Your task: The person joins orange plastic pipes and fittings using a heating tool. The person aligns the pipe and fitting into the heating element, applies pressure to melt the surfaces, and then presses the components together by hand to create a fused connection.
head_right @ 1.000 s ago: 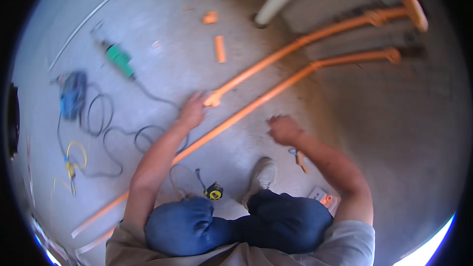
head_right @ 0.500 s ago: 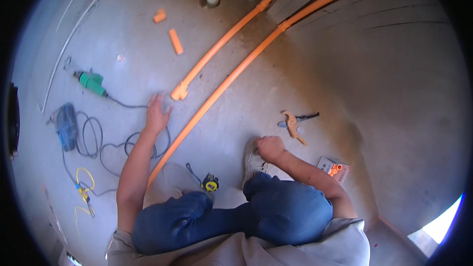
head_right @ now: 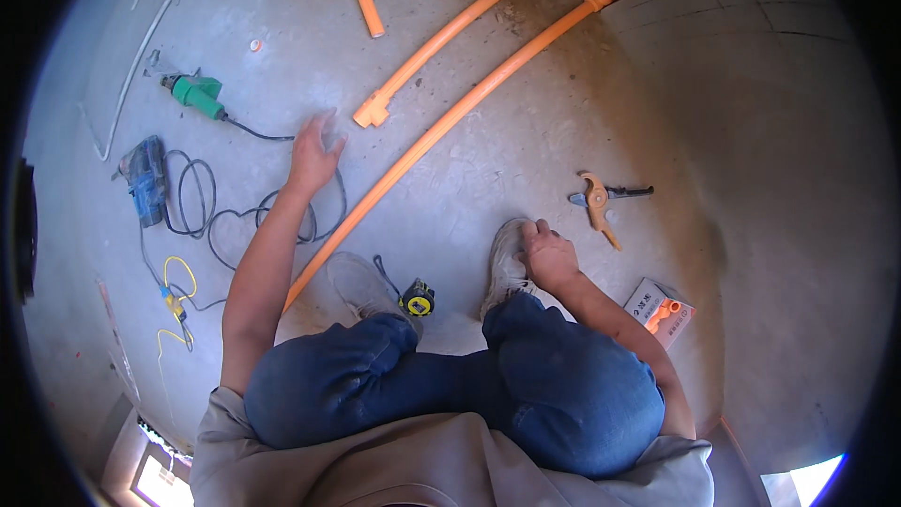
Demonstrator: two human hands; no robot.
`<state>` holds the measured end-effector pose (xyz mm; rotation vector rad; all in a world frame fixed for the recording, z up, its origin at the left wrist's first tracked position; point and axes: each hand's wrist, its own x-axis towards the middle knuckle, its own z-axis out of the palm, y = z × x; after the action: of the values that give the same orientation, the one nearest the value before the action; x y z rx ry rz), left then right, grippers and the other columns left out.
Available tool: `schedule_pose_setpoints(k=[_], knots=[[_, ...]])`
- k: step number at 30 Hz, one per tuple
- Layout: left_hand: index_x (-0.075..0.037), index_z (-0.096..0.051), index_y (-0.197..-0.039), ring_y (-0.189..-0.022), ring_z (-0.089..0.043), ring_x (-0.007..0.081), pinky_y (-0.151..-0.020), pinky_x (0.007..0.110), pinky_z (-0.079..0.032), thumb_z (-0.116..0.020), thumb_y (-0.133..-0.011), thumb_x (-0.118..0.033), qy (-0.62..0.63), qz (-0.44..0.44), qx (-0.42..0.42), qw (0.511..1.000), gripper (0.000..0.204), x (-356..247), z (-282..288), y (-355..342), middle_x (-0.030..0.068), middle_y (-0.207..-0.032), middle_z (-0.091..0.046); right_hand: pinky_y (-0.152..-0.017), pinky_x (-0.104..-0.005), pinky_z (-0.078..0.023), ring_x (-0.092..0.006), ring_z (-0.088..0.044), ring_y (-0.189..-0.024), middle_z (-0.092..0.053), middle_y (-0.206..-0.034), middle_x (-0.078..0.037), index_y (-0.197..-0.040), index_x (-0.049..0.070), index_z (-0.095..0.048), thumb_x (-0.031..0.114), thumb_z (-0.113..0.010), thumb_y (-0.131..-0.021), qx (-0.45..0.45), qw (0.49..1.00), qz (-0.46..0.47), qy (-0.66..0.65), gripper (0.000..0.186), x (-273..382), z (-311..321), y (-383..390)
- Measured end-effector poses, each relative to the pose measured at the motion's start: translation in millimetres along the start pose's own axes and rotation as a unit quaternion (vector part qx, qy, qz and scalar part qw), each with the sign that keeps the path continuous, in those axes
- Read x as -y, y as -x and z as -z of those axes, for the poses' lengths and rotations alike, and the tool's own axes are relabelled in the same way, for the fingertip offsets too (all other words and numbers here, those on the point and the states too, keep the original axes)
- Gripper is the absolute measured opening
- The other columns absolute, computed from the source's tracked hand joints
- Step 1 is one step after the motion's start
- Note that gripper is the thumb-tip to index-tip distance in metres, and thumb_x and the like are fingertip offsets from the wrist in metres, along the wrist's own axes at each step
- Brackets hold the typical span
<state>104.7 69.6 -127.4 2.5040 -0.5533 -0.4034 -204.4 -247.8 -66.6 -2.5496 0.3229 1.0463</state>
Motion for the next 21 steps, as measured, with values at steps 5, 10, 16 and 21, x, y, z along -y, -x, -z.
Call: schedule_pose_setpoints(k=[5, 10, 16, 21], knots=[[-0.003, -0.058, -0.131, -0.118, -0.057, 0.0384, -0.102, 0.045, -0.046, -0.074, -0.085, -0.014, 0.021, -0.025, 0.009, 0.999, 0.050, -1, 1, -11, 0.0199, -0.124, -0.061, -0.083, -0.0501, -0.055, -0.0404, -0.065, -0.103, -0.057, -0.117, -0.019, -0.117, 0.004, -0.049, 0.025, -0.077, -0.082, -0.024, 0.996, -0.080, -0.025, 0.049, 11, -12, 11], [-0.003, -0.059, -0.129, -0.118, -0.057, 0.0377, -0.102, 0.044, -0.046, -0.073, -0.085, -0.013, -0.056, -0.081, 0.007, 0.995, 0.047, 0, 35, -23, 0.0193, -0.125, -0.061, -0.081, -0.0508, -0.055, -0.0409, -0.067, -0.099, -0.057, -0.116, -0.019, -0.117, 0.004, -0.048, 0.024, -0.077, -0.081, -0.045, 0.997, -0.055, -0.039, 0.050, 6, -33, -1], [-0.004, -0.060, -0.128, -0.118, -0.057, 0.0391, -0.102, 0.045, -0.047, -0.073, -0.085, -0.016, -0.146, -0.164, 0.090, 0.971, 0.046, -39, 68, -82, 0.0191, -0.125, -0.062, -0.080, -0.0490, -0.056, -0.0399, -0.067, -0.099, -0.060, -0.114, -0.020, -0.115, 0.004, -0.049, 0.030, -0.079, -0.080, -0.062, 0.994, -0.066, -0.060, 0.053, -8, -20, 4], [-0.003, -0.061, -0.128, -0.120, -0.058, 0.0360, -0.104, 0.042, -0.046, -0.072, -0.087, -0.018, -0.272, -0.167, 0.197, 0.927, 0.045, -77, 74, -104, 0.0187, -0.130, -0.061, -0.084, -0.0486, -0.055, -0.0400, -0.066, -0.102, -0.061, -0.116, -0.019, -0.116, 0.003, -0.050, 0.031, -0.083, -0.076, -0.042, 0.995, -0.057, -0.074, 0.059, -8, -11, 6]])
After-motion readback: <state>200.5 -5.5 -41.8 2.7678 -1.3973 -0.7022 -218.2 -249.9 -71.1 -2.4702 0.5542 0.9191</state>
